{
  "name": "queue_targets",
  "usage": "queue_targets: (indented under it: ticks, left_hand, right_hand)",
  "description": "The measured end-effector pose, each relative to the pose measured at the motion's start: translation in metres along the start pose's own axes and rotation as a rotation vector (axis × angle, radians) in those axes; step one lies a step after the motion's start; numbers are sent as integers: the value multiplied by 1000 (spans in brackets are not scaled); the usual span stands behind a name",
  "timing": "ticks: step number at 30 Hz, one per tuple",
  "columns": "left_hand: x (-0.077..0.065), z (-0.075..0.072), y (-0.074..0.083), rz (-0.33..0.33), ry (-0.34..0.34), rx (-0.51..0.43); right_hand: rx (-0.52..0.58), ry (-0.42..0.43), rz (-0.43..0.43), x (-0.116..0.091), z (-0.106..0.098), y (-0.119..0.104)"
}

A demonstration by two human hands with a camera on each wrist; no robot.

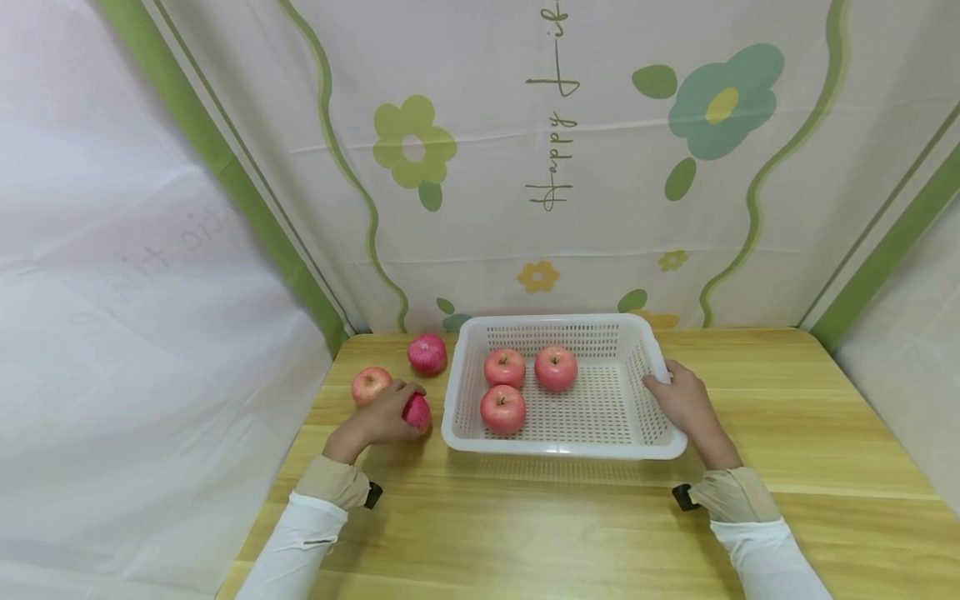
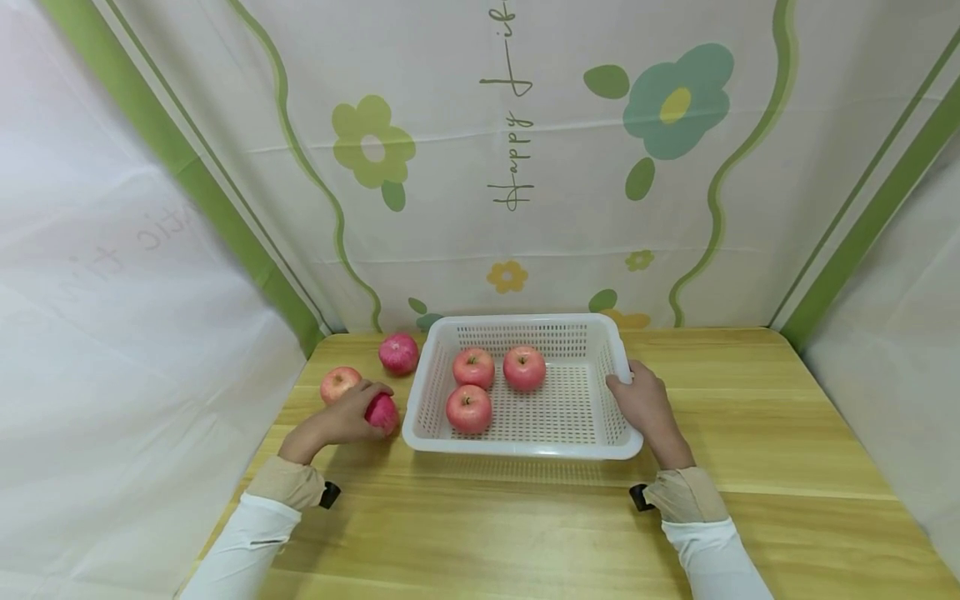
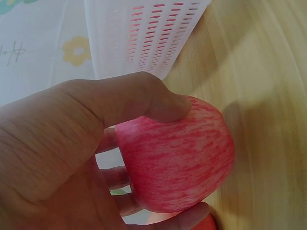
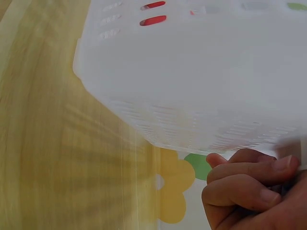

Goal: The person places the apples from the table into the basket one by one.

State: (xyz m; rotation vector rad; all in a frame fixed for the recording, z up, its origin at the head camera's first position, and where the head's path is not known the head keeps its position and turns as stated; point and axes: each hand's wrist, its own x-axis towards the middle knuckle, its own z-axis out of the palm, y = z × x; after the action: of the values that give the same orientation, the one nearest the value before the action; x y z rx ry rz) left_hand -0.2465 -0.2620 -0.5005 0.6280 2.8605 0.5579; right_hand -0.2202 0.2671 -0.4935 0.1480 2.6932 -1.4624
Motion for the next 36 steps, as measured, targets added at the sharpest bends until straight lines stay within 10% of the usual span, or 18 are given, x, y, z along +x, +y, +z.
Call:
queue_targets:
  ticks: [10,36]
  left_hand:
    - [-18,-37,53,-87,-64,-42]
    - [-10,-66,65,-102,-68,3]
  right_hand:
    - [3,-8,9,-1,0,0]
    - [-3,-10,14,-2,1,-1]
